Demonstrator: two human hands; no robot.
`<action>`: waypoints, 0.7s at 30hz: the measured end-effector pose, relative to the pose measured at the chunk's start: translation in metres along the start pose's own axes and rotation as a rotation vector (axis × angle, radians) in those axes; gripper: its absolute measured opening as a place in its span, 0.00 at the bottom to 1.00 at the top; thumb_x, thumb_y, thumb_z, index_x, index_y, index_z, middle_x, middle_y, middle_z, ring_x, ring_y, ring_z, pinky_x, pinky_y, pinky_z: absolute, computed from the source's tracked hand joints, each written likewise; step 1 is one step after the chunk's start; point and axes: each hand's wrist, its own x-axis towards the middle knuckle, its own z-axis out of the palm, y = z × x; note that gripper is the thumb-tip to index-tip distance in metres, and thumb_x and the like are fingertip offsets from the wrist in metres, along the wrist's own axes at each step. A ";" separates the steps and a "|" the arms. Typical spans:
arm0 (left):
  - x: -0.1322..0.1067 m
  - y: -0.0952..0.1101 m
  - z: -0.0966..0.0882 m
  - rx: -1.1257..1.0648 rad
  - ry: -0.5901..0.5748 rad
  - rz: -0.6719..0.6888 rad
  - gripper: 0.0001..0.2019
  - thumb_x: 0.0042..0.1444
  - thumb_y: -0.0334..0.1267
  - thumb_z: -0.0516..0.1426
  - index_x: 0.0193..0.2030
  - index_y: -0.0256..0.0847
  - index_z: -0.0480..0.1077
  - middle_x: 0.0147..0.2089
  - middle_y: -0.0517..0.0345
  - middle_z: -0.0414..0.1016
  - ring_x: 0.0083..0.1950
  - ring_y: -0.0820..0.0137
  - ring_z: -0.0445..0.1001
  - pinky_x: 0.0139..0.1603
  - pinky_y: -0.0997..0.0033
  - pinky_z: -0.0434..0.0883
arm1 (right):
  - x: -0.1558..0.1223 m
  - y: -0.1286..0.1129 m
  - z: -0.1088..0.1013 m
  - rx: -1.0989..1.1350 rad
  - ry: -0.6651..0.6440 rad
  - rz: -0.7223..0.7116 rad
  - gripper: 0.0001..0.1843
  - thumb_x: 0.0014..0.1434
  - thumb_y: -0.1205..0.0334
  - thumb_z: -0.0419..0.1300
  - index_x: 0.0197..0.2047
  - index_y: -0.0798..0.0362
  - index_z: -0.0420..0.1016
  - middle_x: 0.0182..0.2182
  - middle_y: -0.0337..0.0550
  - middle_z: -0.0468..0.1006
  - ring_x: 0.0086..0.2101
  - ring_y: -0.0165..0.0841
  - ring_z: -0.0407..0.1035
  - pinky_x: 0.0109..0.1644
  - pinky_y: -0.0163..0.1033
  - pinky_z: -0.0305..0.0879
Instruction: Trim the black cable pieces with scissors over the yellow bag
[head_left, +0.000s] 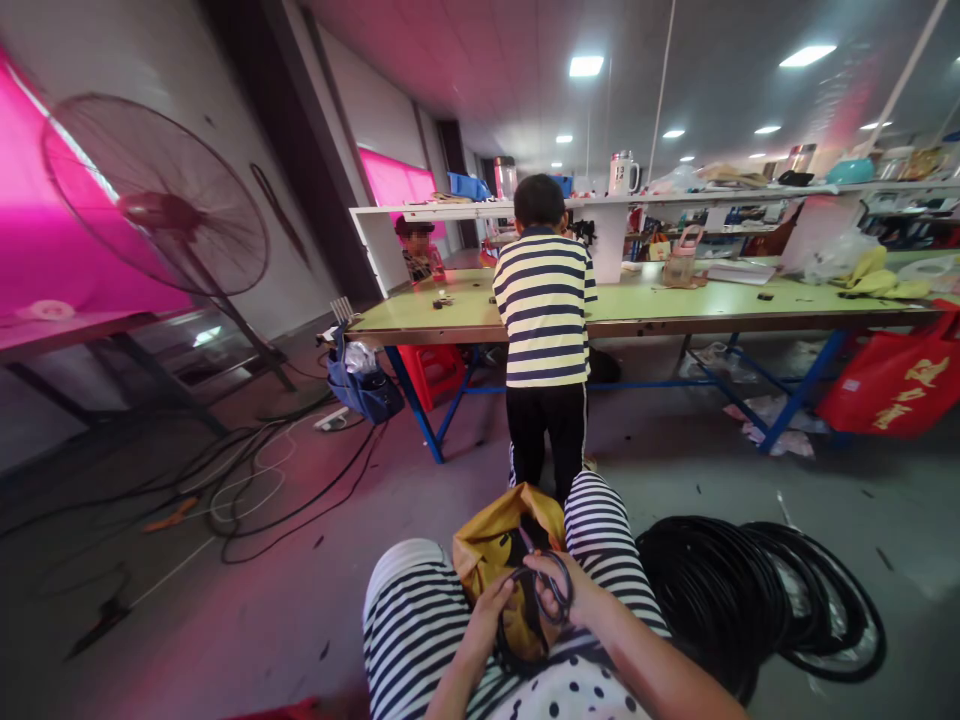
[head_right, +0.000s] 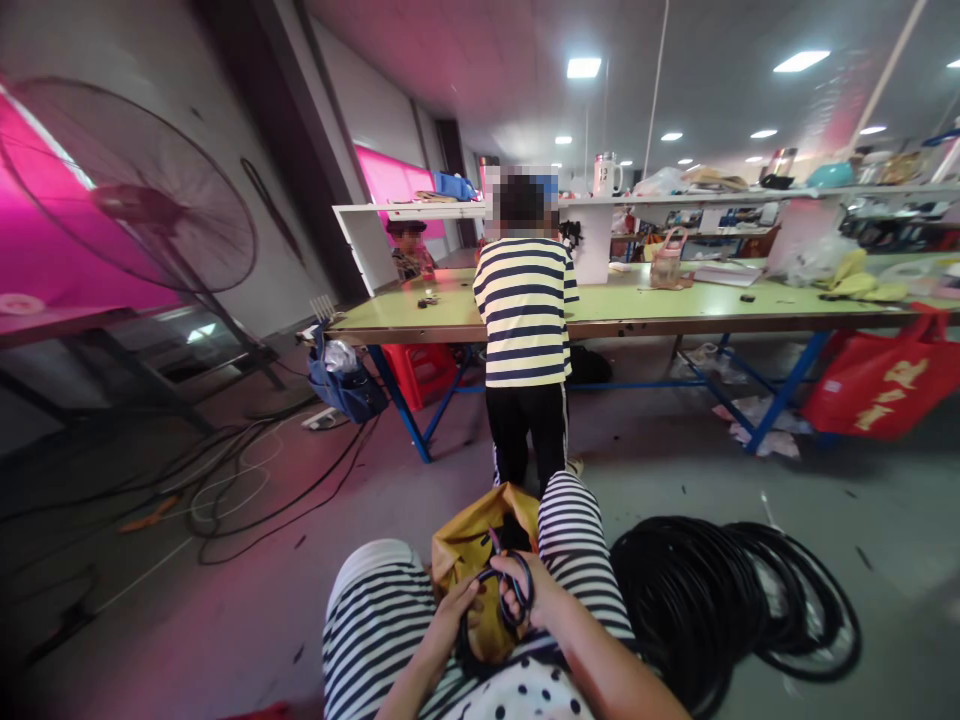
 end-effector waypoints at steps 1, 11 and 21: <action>0.002 -0.002 0.001 0.000 0.012 0.022 0.36 0.39 0.63 0.74 0.50 0.42 0.81 0.39 0.57 0.80 0.37 0.68 0.74 0.37 0.71 0.68 | -0.002 0.001 0.002 -0.013 0.007 -0.016 0.18 0.62 0.47 0.68 0.33 0.50 0.68 0.19 0.29 0.67 0.15 0.22 0.53 0.18 0.30 0.46; -0.005 -0.009 0.003 -0.082 0.005 0.024 0.35 0.43 0.67 0.71 0.45 0.38 0.76 0.30 0.65 0.68 0.26 0.76 0.62 0.26 0.75 0.59 | -0.008 0.003 0.019 -0.093 0.026 -0.084 0.27 0.53 0.38 0.75 0.35 0.52 0.70 0.18 0.28 0.67 0.15 0.22 0.55 0.19 0.30 0.45; 0.005 -0.005 0.010 0.157 0.037 -0.013 0.24 0.52 0.60 0.68 0.33 0.42 0.66 0.20 0.71 0.58 0.18 0.78 0.55 0.20 0.75 0.51 | -0.008 0.030 0.018 -0.054 0.018 0.076 0.45 0.53 0.40 0.75 0.66 0.47 0.62 0.21 0.27 0.71 0.16 0.27 0.60 0.20 0.30 0.47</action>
